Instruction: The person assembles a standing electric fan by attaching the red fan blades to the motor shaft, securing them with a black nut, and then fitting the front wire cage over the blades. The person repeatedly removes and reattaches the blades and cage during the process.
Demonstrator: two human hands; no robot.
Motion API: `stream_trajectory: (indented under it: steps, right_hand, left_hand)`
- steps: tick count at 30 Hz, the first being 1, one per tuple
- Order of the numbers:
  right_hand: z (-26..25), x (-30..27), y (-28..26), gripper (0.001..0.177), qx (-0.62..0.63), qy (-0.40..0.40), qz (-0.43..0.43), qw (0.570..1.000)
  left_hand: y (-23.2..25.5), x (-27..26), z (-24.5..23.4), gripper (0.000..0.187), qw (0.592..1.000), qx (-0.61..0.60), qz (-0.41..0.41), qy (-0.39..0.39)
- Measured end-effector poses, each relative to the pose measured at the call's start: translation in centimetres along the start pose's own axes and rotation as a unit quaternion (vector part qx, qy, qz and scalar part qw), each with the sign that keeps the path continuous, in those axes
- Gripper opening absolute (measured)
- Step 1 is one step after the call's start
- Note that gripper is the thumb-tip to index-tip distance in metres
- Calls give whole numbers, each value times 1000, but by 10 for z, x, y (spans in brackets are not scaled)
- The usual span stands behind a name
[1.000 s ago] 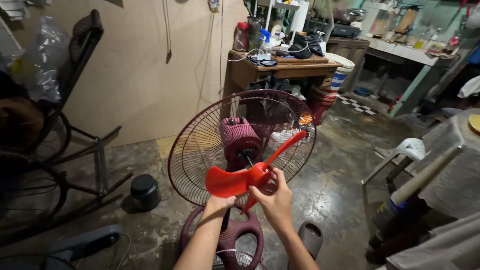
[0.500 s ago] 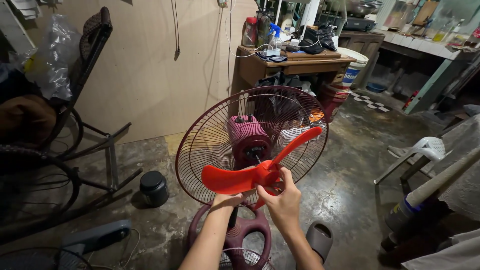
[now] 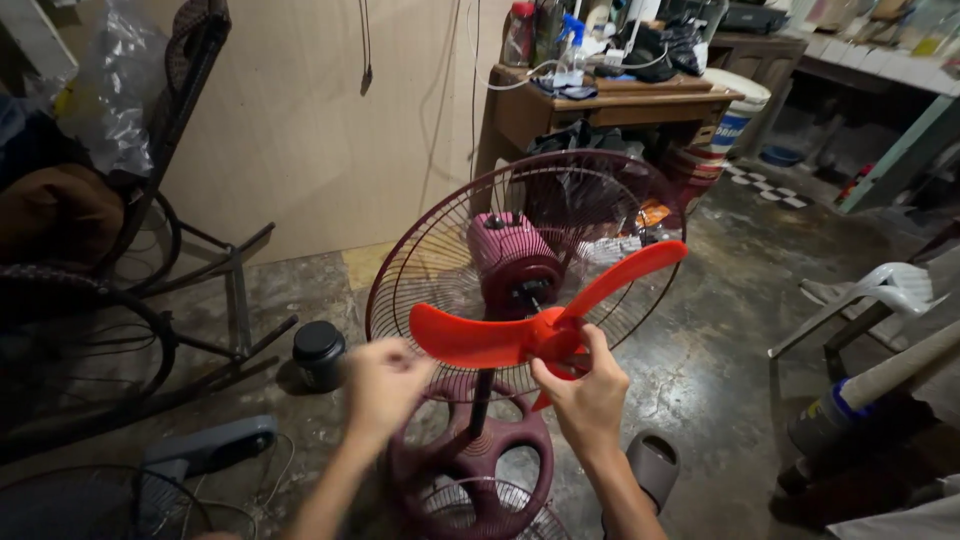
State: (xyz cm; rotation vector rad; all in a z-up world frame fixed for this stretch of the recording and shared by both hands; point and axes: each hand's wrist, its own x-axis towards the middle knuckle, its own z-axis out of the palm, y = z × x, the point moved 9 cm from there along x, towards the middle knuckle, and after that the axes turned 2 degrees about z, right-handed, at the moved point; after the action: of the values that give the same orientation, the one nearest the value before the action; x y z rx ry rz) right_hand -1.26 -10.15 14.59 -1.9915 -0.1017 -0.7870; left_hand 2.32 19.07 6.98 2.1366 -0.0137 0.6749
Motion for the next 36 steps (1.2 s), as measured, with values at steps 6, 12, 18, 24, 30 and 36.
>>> stream_trajectory:
  steps: [6,12,18,24,30,36]
  right_hand:
    - [0,2,-3,61,-8,10,-21,1000]
    - [14,9,0,60,17,-18,9,1000]
    - [20,16,-11,55,-22,10,-73,997]
    - [29,28,-7,56,-34,4,-63,997]
    - [35,31,-20,50,-75,-1,-90,993]
    - [35,31,-21,50,-69,-13,-68,995]
  left_hand:
    - [-16,27,-66,65,994,-53,-41,86]
    - [-62,63,30,54,910,-365,-30,-195]
    - [-72,75,39,69,867,-433,-20,-246]
    - [-69,89,37,59,893,-353,-39,-277]
    - [-68,91,28,70,875,-396,-48,-275]
    - [-101,90,34,72,882,-397,-144,-211]
